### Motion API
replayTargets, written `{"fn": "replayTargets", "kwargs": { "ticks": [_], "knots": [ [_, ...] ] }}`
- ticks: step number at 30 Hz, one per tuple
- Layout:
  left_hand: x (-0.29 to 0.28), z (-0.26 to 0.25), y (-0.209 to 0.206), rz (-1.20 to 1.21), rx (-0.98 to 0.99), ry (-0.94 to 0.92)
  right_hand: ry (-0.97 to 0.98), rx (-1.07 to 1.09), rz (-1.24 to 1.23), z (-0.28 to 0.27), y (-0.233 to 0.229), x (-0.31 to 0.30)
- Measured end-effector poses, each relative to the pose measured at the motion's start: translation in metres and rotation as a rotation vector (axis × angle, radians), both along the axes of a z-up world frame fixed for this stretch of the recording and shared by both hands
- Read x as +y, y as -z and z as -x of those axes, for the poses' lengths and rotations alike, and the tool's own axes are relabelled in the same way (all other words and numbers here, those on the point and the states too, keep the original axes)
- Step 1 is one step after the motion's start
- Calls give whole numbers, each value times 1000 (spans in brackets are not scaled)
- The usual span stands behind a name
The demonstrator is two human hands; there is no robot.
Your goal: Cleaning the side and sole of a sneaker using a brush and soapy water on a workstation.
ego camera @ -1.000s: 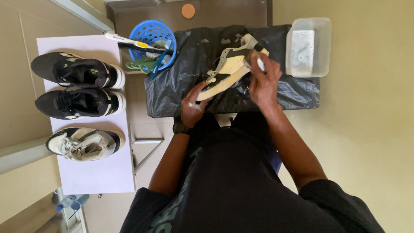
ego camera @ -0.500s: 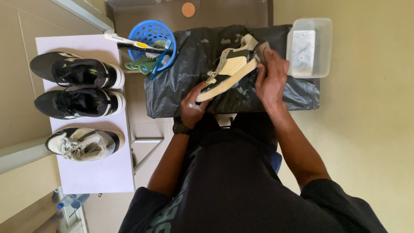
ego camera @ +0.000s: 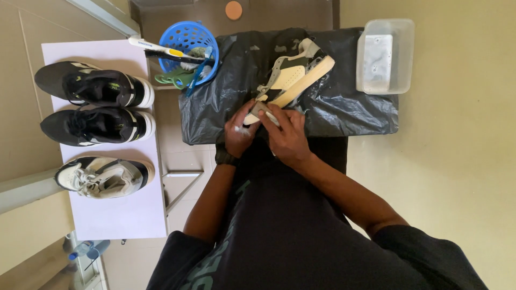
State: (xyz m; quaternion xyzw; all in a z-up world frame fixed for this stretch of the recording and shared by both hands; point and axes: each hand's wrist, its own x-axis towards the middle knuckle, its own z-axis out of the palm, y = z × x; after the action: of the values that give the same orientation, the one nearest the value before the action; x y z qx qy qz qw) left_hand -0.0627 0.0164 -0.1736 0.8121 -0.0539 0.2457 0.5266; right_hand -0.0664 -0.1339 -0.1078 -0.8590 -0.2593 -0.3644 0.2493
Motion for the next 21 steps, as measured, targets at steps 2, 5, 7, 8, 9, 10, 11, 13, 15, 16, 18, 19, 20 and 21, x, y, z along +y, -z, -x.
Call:
{"fn": "replayTargets", "kwargs": {
  "ticks": [2, 5, 7, 8, 9, 10, 11, 13, 15, 16, 18, 19, 20, 21],
  "knots": [
    [-2, 0, 2, -32, -14, -34, -58, 24, 13, 3, -8, 1],
    [-5, 1, 8, -65, -31, -70, -97, 44, 27, 5, -11, -2],
    [-5, 1, 6, -70, -33, -86, -91, 42, 26, 0, -8, -9],
    [-4, 1, 2, -34, -24, -61, -94, 75, -22, -4, -6, -15],
    [-5, 1, -1, 3, -14, -36, -95, 110, -69, -9, -4, -21],
    [-5, 2, -1, 2, -12, -37, -97, 111, -70, -15, 6, -27],
    [-5, 2, -2, -1, -9, -41, -99, 111, -148, -21, 14, -33],
    [-7, 3, -3, -1, -5, -40, -96, 112, -223, -30, 22, -44],
    [-6, 2, -5, -6, -19, -47, -56, 146, -269, -39, 19, -50],
    [-7, 0, -5, -6, -24, -45, -55, 140, -269, -47, 26, -57],
    [-7, 3, -5, -25, -29, -37, -33, 135, -298, -57, 42, -70],
    [-7, 3, -5, -25, -33, -38, -34, 131, -298, -62, 39, -75],
    [-7, 4, -4, -30, -31, -39, -4, 126, -274, -67, 36, -81],
    [-7, 5, -4, -34, -30, -38, 29, 122, -251, -72, 34, -87]
  ]
}}
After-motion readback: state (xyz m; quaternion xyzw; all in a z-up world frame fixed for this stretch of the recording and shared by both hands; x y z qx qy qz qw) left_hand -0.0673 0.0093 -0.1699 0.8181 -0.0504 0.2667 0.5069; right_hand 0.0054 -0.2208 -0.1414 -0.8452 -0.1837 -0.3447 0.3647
